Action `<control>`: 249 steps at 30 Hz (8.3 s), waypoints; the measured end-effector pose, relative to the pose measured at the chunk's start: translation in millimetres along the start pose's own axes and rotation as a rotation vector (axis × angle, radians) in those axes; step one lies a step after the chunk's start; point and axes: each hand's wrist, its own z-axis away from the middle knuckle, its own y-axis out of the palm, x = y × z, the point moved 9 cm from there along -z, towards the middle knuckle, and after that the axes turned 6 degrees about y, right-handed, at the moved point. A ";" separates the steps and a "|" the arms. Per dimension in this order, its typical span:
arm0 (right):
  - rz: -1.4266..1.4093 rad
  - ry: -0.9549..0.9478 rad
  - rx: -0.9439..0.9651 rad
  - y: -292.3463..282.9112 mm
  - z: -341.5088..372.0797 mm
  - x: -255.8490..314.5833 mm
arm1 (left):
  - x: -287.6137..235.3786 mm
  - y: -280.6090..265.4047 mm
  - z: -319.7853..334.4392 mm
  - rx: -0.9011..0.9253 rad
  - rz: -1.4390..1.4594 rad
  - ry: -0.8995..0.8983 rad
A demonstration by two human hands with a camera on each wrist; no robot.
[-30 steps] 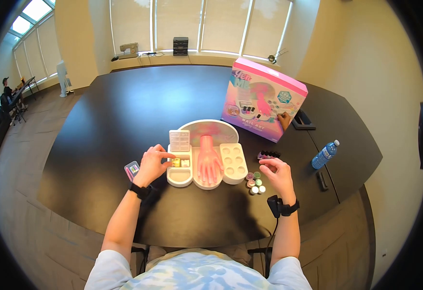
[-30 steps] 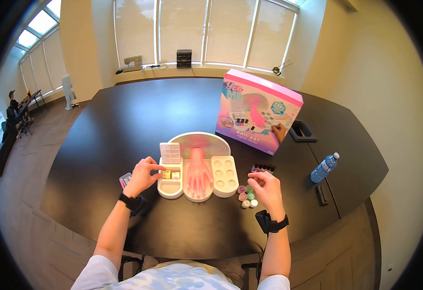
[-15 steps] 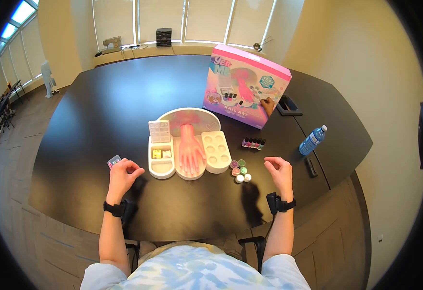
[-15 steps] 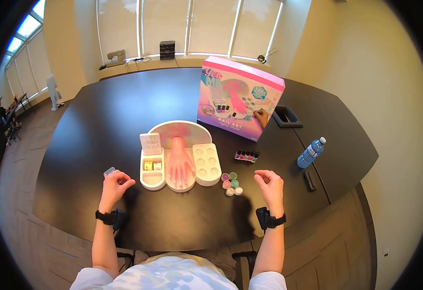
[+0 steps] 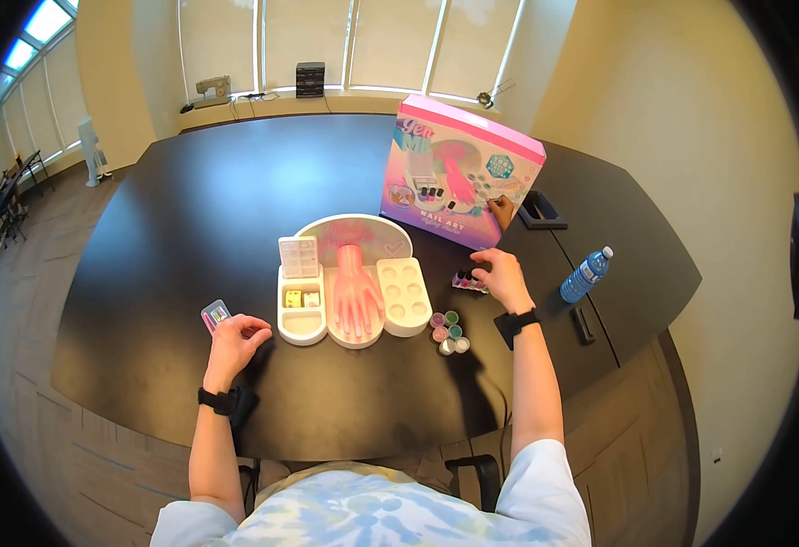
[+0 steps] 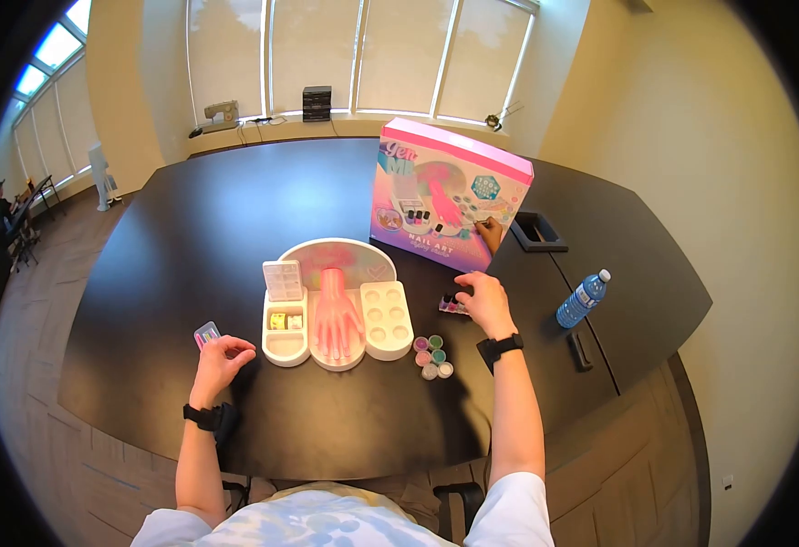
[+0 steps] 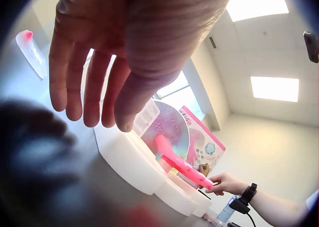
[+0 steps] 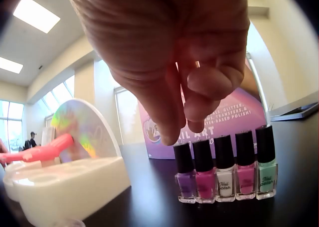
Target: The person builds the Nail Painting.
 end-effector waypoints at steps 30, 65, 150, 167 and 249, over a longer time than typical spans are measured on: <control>-0.360 -0.405 0.223 43.4 29.4 220.7 | 7.2 23.6 -12.9 0.109 0.060 -0.061; -0.268 -0.507 0.436 204.1 55.9 293.7 | 18.7 27.6 -14.8 0.110 -0.019 -0.110; -0.352 -0.436 0.303 121.7 45.0 262.9 | -12.8 25.4 -28.4 -0.013 0.053 0.112; -0.331 -0.428 0.395 177.1 56.6 273.8 | -15.0 24.1 -28.9 -0.032 0.088 0.145; -0.002 -0.213 -0.142 -28.6 -20.0 103.1 | -13.8 24.8 -29.8 -0.006 0.081 0.130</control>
